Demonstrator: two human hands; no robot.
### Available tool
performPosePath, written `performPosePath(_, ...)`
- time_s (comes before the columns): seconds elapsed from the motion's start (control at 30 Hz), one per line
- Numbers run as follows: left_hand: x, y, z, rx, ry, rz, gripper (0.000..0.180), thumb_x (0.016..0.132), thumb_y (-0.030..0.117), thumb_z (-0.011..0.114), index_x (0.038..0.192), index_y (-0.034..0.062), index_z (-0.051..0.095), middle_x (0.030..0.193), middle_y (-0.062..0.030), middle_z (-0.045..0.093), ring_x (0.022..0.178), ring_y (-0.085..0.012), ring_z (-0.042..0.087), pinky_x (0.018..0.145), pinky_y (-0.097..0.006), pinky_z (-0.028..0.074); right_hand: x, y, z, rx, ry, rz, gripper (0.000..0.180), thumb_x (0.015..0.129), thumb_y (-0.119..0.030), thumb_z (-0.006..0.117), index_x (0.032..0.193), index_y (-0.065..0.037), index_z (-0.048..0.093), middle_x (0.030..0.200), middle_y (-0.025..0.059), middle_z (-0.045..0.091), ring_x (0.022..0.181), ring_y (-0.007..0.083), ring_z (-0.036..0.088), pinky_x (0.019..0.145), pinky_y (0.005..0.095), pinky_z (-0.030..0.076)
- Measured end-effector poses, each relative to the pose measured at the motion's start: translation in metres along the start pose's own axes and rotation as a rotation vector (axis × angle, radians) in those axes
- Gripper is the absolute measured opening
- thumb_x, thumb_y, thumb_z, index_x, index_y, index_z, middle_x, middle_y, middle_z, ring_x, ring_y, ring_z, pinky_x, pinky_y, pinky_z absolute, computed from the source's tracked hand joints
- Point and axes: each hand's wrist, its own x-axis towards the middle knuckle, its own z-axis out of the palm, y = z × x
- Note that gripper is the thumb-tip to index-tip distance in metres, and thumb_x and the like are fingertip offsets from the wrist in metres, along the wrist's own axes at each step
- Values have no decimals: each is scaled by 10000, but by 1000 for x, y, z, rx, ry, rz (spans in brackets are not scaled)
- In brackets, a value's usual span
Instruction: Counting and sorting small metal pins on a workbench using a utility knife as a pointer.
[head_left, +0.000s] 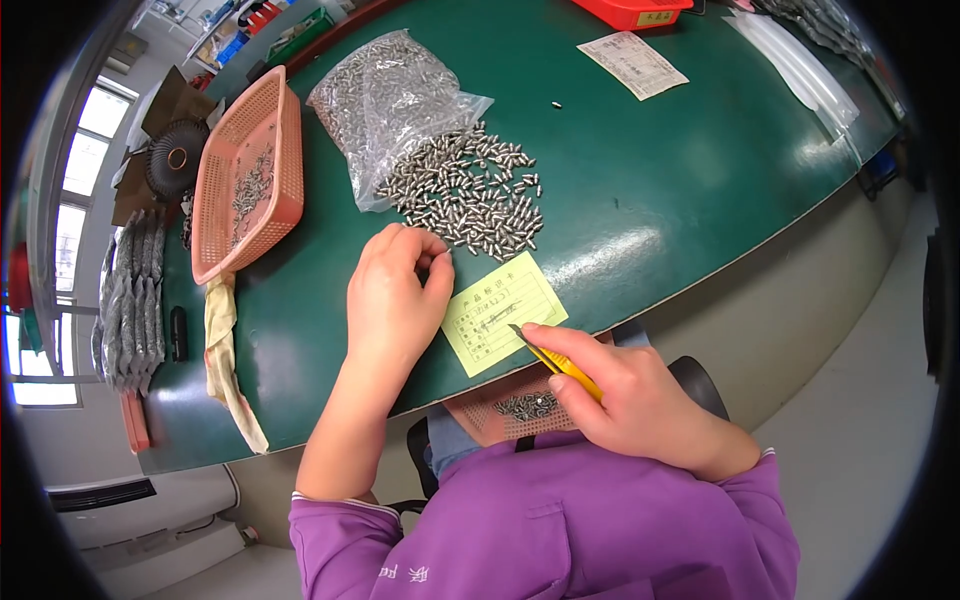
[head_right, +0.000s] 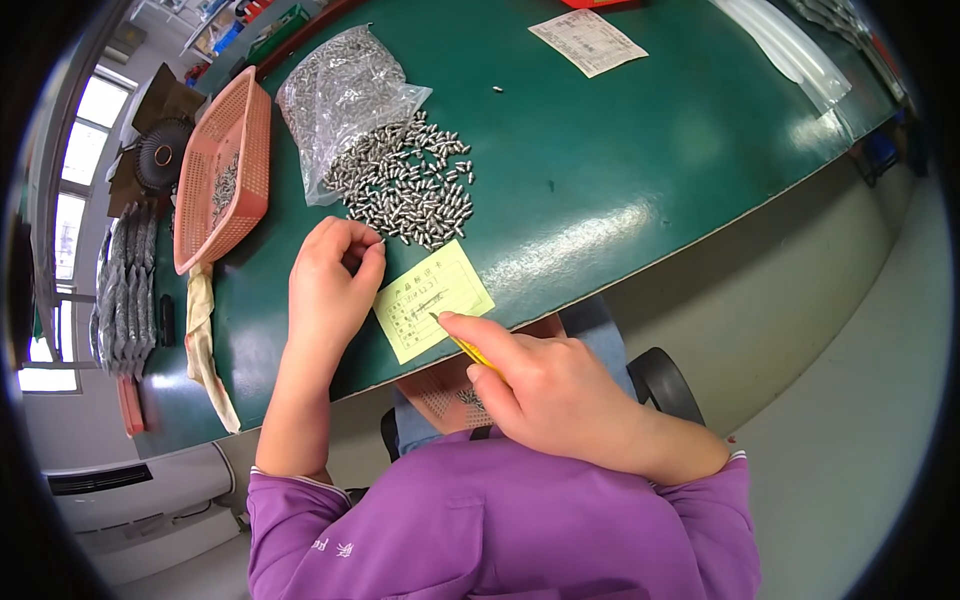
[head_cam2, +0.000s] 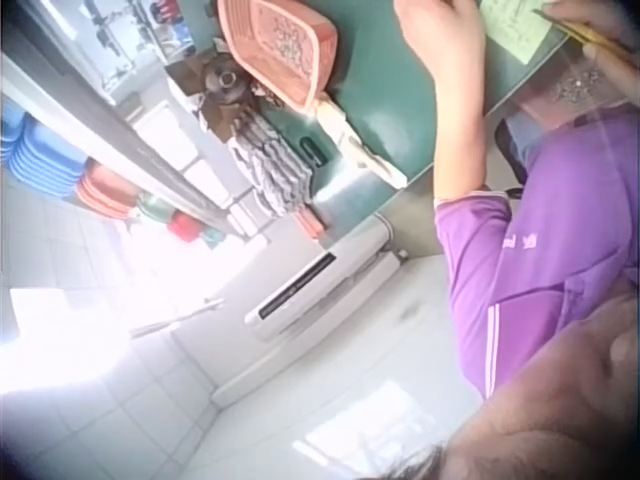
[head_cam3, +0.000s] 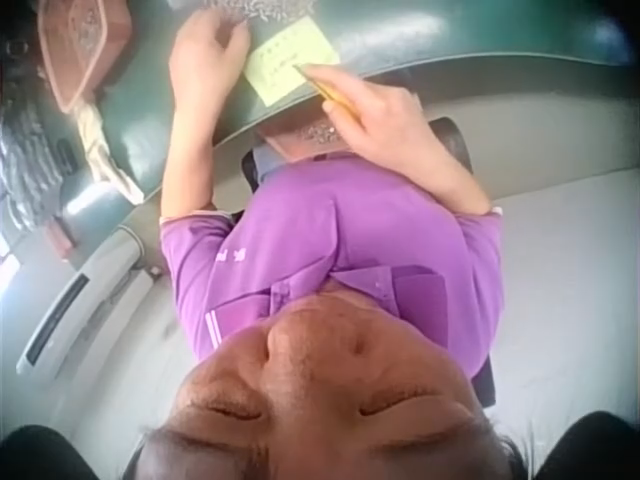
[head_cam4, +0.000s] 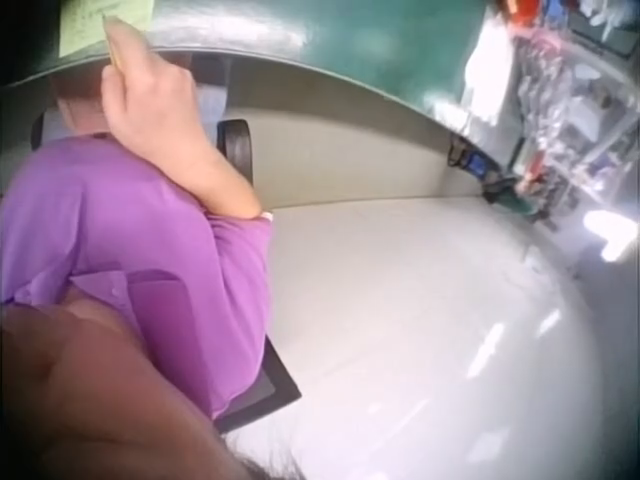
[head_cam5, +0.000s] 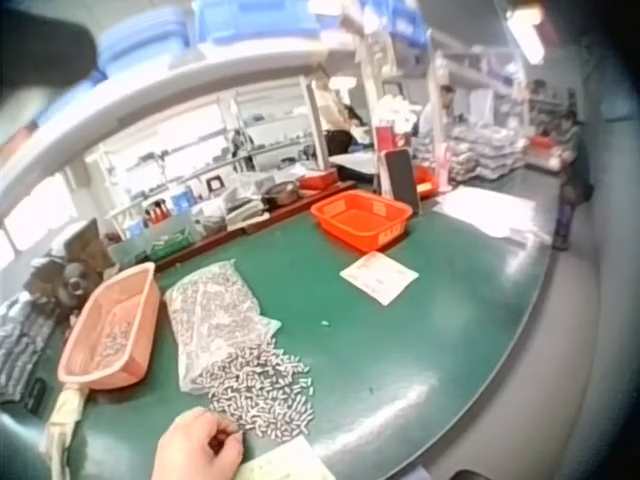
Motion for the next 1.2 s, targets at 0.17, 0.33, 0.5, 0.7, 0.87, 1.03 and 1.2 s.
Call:
performPosePath(0.17, -43, 24, -20, -156, -94, 95, 115, 791, 6, 729, 835, 41, 628, 803, -90, 612, 768, -279, 624, 693, -396, 511, 1, -2, 2, -21, -19, 20, 458, 913, -77, 621, 1368, -84, 573, 872, 120, 723, 663, 308, 689, 634, 427, 564)
performPosePath(0.33, -62, 24, -6, -188, -110, 99, 151, 764, -11, 733, 829, 50, 611, 799, -77, 607, 755, -279, 605, 668, -390, 495, 5, -11, 3, -135, -104, 54, 418, 916, -94, 623, 1330, -56, 581, 841, 109, 718, 701, 296, 706, 709, 431, 551)
performPosePath(0.5, -61, 21, -4, -176, -102, 120, 161, 757, -10, 736, 817, 55, 602, 798, -70, 603, 754, -273, 597, 658, -391, 484, 7, -14, 6, -150, -151, 55, 488, 895, -52, 633, 1378, -90, 577, 905, 131, 725, 738, 316, 704, 692, 431, 576)
performPosePath(0.7, -61, 21, -3, -195, -81, 134, 158, 753, -4, 734, 808, 59, 601, 799, -73, 601, 755, -285, 585, 658, -401, 478, 7, -13, 8, -129, -139, 32, 505, 889, -45, 634, 1388, -85, 567, 870, 122, 709, 704, 309, 689, 678, 422, 570)
performPosePath(0.87, -59, 22, -5, -189, -98, 123, 153, 752, 2, 732, 785, 60, 594, 793, -73, 598, 759, -291, 581, 659, -401, 478, 14, -17, 1, -134, -192, 40, 517, 883, -42, 635, 1393, -86, 563, 868, 118, 706, 688, 307, 681, 663, 421, 567)
performPosePath(1.03, -59, 21, -8, -186, -114, 102, 142, 754, 6, 735, 793, 59, 610, 803, -68, 615, 769, -295, 587, 678, -401, 484, 14, -24, 1, -309, -269, 66, 489, 896, -49, 632, 1380, -91, 578, 900, 125, 718, 714, 320, 693, 673, 425, 571)
performPosePath(1.2, -67, 32, -36, -424, -411, 188, 160, 798, 44, 764, 944, 57, 698, 848, -81, 652, 852, -305, 632, 773, -401, 517, 9, -18, -8, -24, -128, 72, 443, 933, -109, 617, 1374, -102, 578, 936, 113, 738, 735, 314, 710, 719, 424, 565)
